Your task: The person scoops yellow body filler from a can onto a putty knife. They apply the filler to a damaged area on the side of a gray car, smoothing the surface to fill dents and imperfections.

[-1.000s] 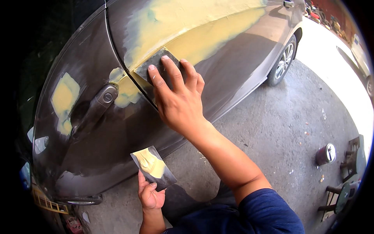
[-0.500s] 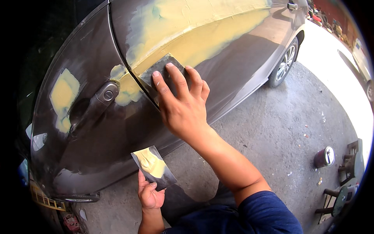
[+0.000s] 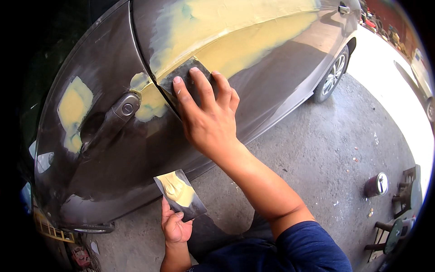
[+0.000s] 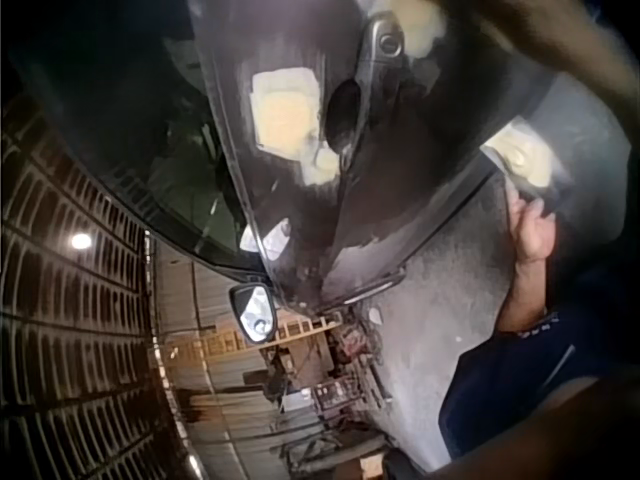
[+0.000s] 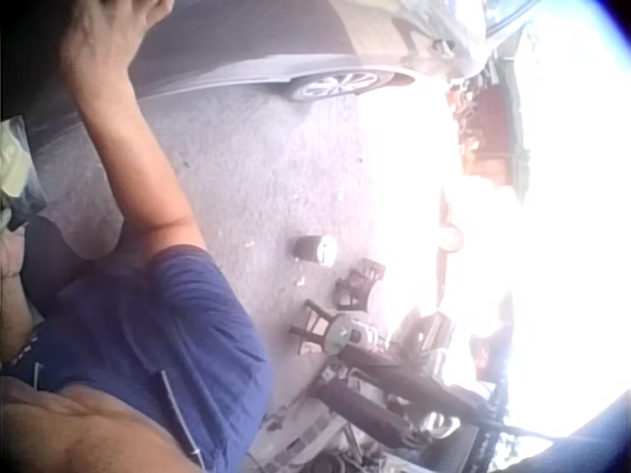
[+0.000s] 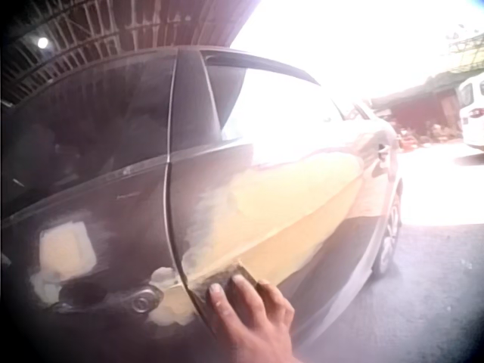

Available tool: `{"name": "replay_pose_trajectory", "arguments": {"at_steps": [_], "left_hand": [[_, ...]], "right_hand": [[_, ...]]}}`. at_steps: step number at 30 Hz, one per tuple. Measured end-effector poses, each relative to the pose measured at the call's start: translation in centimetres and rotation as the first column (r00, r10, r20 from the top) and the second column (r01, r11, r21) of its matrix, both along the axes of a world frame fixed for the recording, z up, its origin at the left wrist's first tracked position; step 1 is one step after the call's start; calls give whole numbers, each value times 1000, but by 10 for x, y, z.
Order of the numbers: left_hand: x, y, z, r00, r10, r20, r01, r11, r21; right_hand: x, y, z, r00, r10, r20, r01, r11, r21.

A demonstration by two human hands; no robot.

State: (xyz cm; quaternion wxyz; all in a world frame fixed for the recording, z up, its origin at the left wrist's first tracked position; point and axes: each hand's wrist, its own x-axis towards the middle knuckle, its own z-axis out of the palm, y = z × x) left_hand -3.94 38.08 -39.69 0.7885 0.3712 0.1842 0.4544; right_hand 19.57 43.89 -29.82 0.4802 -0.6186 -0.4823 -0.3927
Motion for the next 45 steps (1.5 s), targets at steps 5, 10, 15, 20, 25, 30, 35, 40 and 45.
{"name": "replay_pose_trajectory", "arguments": {"at_steps": [5,10,15,20,25,30,35,40,45], "left_hand": [[-3,4,-6,1000,-26,1,26,1000,14],[-2,5,-8,1000,-24,1,24,999,21],[-2,4,-5,999,-34,10,34,999,26],[-3,5,-6,999,-39,26,38,999,15],[-2,6,-3,998,-45,37,44,999,19],[-4,8,-8,999,-30,33,29,999,24],[2,7,0,999,6,45,-8,999,40],[15,7,18,994,56,92,-65,993,101],[36,9,46,980,54,189,-87,981,171]], "right_hand": [[1,-4,-8,1000,-5,8,5,999,-54],[2,-7,-17,1000,-9,13,10,996,-91],[0,-16,-19,1000,-27,16,29,993,-116],[-5,-16,1,1000,-4,8,4,997,-75],[-3,-8,-6,999,-26,33,29,996,-89],[-4,-13,-19,999,-35,26,39,985,-170],[-2,-21,-28,999,-35,14,37,974,-225],[-7,-46,-31,998,19,-61,-36,955,-295],[-15,-107,-25,337,811,-479,-933,357,-52]]}}
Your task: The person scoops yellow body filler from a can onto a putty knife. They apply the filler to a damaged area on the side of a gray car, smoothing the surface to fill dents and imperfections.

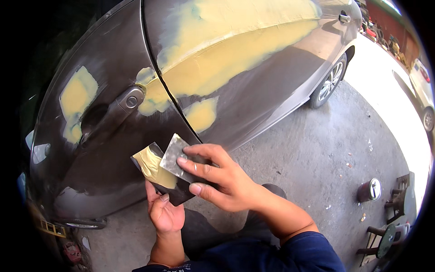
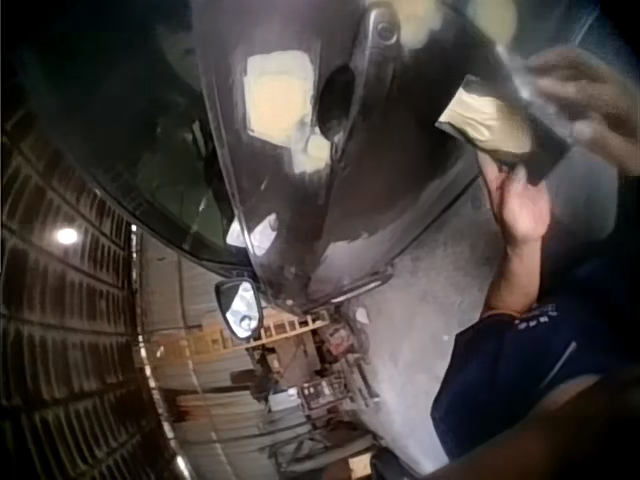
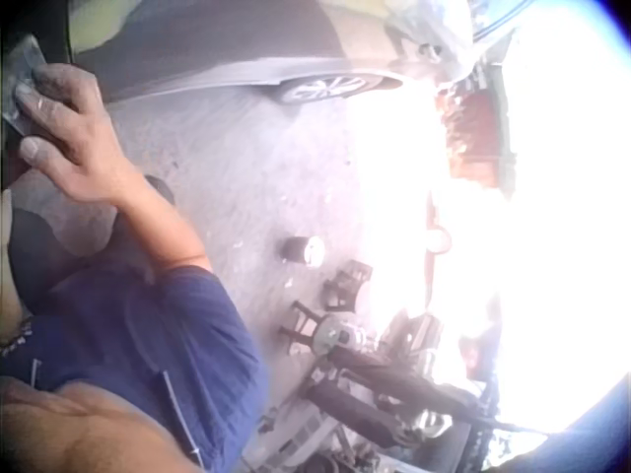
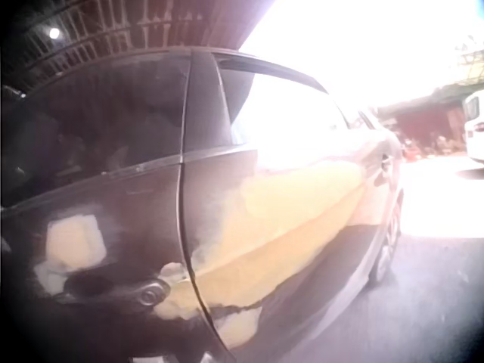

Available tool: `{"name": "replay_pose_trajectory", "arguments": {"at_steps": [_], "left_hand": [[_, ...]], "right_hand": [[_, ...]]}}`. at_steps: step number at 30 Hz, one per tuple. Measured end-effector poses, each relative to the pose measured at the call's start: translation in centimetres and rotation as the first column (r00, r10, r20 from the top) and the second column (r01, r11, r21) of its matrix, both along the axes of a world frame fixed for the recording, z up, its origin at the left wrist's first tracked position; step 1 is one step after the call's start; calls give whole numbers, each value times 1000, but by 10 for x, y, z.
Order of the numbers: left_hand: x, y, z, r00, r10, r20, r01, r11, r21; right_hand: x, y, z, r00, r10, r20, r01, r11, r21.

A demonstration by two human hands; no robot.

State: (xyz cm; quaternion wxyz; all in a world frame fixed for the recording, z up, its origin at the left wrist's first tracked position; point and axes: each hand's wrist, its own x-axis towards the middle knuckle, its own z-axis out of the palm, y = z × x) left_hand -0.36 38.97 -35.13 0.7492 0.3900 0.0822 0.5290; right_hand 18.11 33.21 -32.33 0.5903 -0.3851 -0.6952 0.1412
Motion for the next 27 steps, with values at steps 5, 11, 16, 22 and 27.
{"name": "replay_pose_trajectory", "arguments": {"at_steps": [5,11,16,22,27], "left_hand": [[0,0,10,997,70,34,-71,997,30],[-12,1,5,995,66,75,-69,997,36],[-12,-2,1,995,28,93,-27,1000,-11],[-11,-4,-6,994,-14,106,19,999,-44],[-12,-4,-9,996,-13,91,16,999,-40]], "right_hand": [[13,-5,-41,994,103,46,-95,984,-151],[22,1,-18,953,-98,-286,53,985,-162],[33,23,26,930,-301,-209,309,951,4],[26,45,58,889,-458,34,431,858,280],[22,50,68,888,-454,70,424,869,254]]}}
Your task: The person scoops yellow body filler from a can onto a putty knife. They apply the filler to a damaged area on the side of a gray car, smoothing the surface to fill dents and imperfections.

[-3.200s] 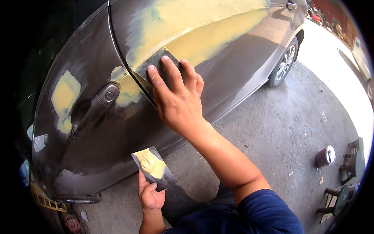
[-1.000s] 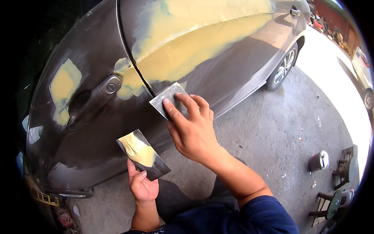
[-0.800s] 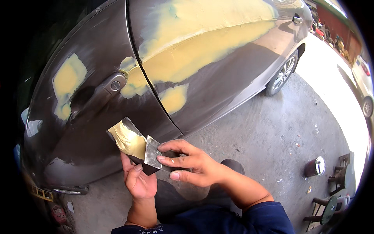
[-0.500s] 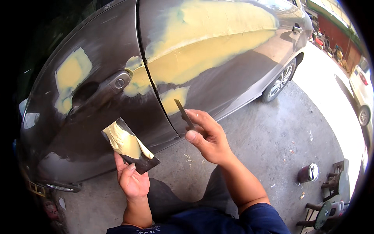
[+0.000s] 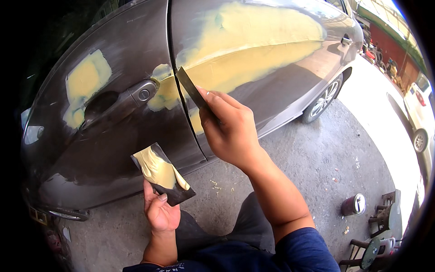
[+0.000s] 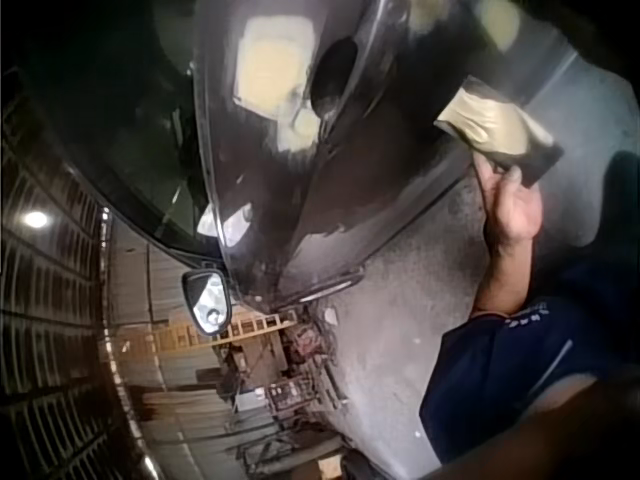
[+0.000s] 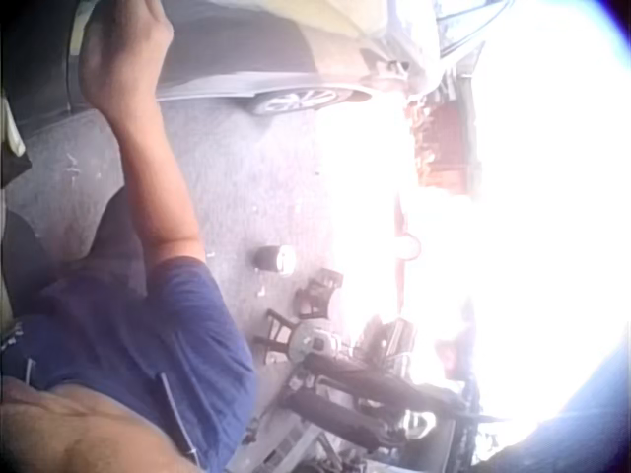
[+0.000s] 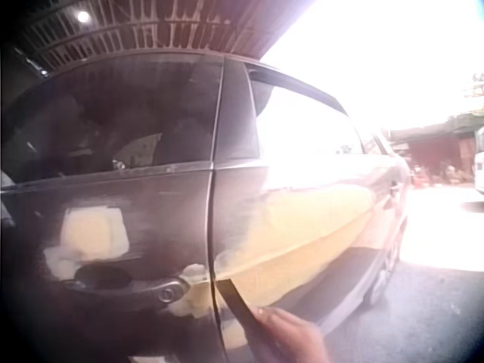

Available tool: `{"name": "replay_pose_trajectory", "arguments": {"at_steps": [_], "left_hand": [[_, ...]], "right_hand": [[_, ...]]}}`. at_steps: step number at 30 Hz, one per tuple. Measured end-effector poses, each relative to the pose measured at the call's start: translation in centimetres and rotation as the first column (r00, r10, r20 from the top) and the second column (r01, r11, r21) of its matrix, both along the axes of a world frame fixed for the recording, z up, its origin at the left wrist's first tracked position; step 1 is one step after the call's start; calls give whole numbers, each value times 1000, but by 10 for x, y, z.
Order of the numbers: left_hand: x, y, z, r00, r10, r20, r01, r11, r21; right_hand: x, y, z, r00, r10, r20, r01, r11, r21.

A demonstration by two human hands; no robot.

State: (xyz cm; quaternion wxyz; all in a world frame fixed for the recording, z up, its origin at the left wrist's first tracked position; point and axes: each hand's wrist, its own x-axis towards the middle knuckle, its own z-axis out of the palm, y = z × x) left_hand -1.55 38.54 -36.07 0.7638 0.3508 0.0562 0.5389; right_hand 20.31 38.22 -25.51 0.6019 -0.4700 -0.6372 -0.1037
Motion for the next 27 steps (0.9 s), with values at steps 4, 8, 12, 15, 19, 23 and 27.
{"name": "replay_pose_trajectory", "arguments": {"at_steps": [4,8,12,15,19,23,27], "left_hand": [[-1,0,-2,1000,-18,-5,18,1000,-15],[0,-1,-2,1000,-21,-11,20,1000,-22],[0,-1,-4,1000,-14,-16,14,1000,-19],[-1,1,-7,1000,-7,-19,7,1000,-6],[-1,2,-6,999,7,-33,-7,1000,-2],[1,3,-5,999,12,-31,-12,1000,13],[3,2,-4,999,23,-43,-23,1000,-3]], "right_hand": [[0,6,3,1000,-22,14,22,1000,5],[-1,7,-1,999,-24,-33,22,998,-53],[-1,4,-10,998,-47,-33,43,992,-115],[-1,3,-19,998,-40,-49,34,991,-126],[-2,2,-28,997,-22,-68,12,990,-138],[-1,-2,-33,997,-22,-68,9,984,-176],[2,-3,-42,998,-15,-65,2,983,-186]]}}
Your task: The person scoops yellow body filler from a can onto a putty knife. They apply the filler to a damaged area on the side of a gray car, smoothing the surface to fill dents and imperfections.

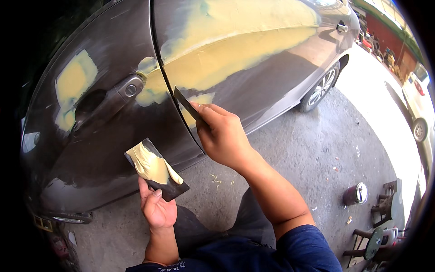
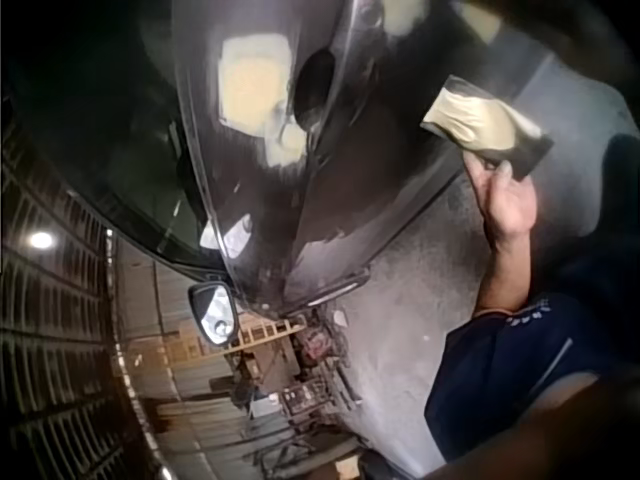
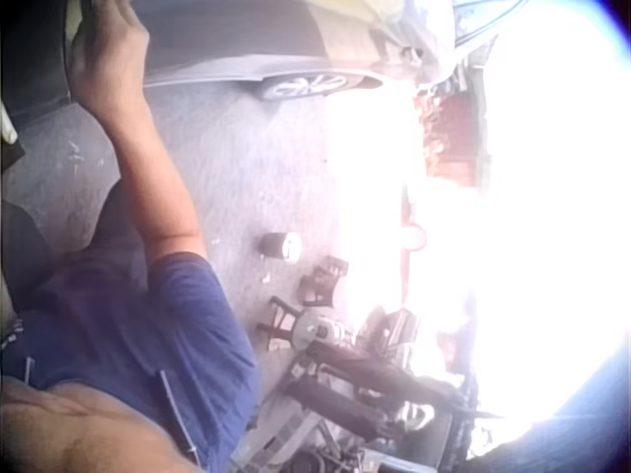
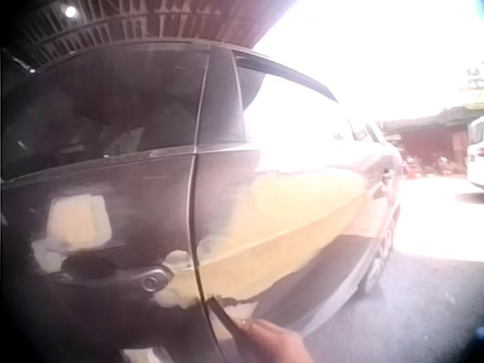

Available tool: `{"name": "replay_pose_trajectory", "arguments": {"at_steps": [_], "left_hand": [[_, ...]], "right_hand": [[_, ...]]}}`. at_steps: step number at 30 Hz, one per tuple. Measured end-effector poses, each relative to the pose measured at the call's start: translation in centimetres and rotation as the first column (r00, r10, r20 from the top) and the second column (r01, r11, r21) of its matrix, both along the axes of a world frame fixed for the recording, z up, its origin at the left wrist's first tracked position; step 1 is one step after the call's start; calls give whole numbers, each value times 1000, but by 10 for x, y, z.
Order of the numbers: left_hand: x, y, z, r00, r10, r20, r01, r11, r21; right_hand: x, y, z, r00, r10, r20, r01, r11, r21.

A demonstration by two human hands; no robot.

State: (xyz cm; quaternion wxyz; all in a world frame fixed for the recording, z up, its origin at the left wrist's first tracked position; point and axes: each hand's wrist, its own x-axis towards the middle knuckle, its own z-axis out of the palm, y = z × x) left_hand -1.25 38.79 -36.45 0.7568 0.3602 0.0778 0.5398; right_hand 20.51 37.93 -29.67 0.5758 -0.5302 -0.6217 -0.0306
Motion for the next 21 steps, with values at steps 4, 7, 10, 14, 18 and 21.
{"name": "replay_pose_trajectory", "arguments": {"at_steps": [4,7,10,14,18,21], "left_hand": [[4,2,2,1000,-12,-2,12,1000,-13],[9,2,3,1000,-16,1,16,1000,-25],[15,4,3,1000,-24,21,23,1000,5],[16,1,19,999,42,23,-42,999,5],[3,6,12,998,63,19,-65,992,107],[2,6,10,998,57,22,-59,994,89]], "right_hand": [[0,-14,-9,998,61,-23,-63,996,-59],[-13,-34,-25,966,245,-81,-244,969,26],[-32,-54,-47,876,472,-102,-473,881,18],[-17,-53,-81,973,231,-10,-225,935,-274],[-7,-32,-53,907,-322,273,348,936,-53],[2,0,-38,721,-586,369,572,805,160]]}}
